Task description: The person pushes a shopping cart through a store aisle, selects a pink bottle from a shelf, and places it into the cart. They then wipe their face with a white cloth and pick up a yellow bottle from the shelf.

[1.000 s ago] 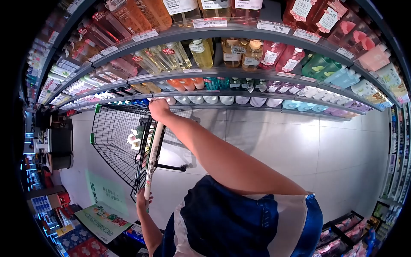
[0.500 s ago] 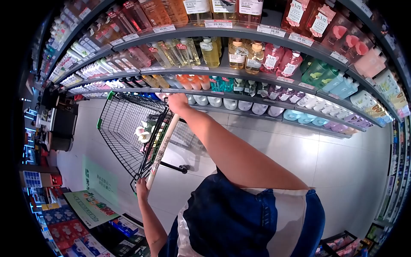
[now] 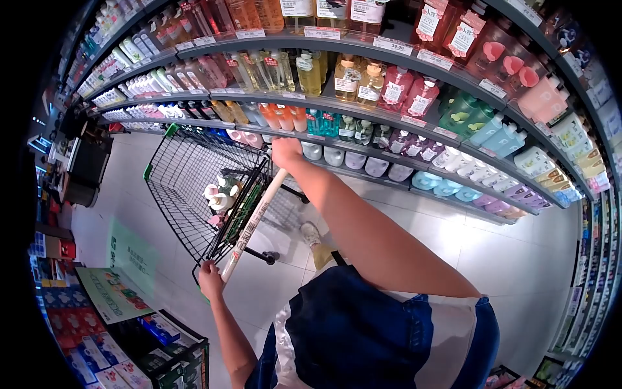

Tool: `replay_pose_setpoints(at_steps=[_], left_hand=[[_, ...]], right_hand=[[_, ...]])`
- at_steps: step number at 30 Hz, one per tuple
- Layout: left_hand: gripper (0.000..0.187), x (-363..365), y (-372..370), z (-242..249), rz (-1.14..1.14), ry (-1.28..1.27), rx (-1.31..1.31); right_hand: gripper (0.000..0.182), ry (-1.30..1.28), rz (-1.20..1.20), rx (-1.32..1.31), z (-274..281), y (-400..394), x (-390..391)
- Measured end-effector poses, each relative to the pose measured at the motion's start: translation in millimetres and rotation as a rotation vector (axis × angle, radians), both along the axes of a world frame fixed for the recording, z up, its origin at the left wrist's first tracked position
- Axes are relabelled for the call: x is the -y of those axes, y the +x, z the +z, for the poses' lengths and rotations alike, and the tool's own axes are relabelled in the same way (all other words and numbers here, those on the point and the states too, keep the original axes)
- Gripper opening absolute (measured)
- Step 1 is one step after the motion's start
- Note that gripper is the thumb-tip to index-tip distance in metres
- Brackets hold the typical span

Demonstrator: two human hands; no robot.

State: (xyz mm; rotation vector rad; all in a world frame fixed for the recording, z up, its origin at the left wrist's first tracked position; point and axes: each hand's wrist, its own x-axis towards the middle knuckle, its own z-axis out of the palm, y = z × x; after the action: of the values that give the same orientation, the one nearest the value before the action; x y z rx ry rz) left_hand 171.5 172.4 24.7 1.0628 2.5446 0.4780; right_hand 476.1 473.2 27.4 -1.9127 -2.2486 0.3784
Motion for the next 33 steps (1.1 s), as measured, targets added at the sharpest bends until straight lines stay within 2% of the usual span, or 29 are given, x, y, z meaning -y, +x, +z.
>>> replay_pose_setpoints(at_steps=[8, 20, 26, 33], left_hand=[[0.021, 20.9, 38.5, -0.4, 0.011, 0.052, -0.034], [0.021, 19.8, 82.9, 1.4, -0.004, 0.005, 0.094], [0.021, 19.9, 105.0, 22.9, 0.046, 0.056, 0.024], [0.016, 18.4, 119.5, 21.1, 0.097, 0.132, -0.043]], right_hand=[[0.025, 0.008, -0.005, 0.003, -0.4, 33.6, 16.5], [0.026, 0.052, 0.038, -0.004, -1.1, 79.4, 14.0], [0.025, 0.029, 0.062, 0.042, 5.9, 91.3, 18.2], [0.027, 0.051, 0.094, 0.04, 14.8, 105.2, 17.9]])
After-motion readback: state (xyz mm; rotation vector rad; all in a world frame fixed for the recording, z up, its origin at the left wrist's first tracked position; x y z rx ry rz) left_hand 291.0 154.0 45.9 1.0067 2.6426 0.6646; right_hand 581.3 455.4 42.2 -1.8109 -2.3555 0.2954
